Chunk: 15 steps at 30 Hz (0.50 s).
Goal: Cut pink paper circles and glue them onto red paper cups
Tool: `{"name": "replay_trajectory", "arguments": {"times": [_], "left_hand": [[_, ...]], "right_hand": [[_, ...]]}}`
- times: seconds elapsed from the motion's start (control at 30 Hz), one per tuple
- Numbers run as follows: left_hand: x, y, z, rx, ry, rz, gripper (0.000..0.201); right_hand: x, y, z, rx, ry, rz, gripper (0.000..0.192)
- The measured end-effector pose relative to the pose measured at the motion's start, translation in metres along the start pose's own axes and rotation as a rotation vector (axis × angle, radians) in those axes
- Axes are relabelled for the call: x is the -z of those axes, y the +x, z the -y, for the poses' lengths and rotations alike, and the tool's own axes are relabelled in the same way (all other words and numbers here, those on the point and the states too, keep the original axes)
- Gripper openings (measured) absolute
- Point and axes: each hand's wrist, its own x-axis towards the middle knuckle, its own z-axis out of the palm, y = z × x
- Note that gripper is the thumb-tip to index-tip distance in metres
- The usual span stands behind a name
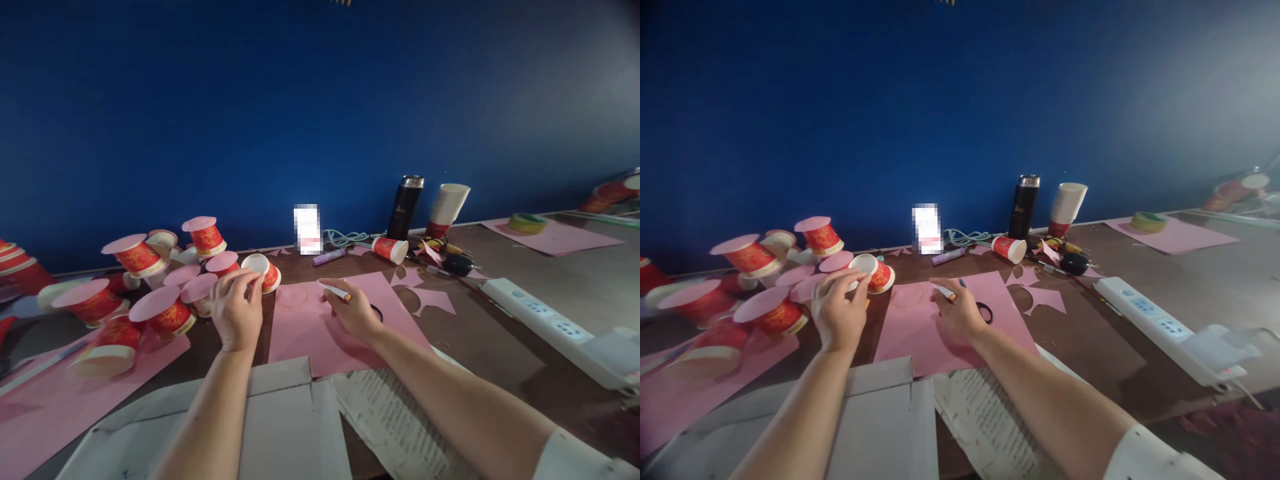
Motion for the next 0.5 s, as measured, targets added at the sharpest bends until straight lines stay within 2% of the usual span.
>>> {"name": "replay_trajectory", "arguments": {"times": [0.2, 0.5], "left_hand": [[-0.0017, -0.0013, 0.0008, -0.014, 0.039, -0.005, 0.012], [-0.0028, -0.002, 0.0011, 0.013, 0.009, 0.021, 0.015]], "right_hand": [[-0.0006, -0.0017, 0.0017, -0.031, -0.031, 0.02, 0.038], [0.0001, -0.0017, -0.002, 0.022, -0.097, 0.092, 0.035]]}}
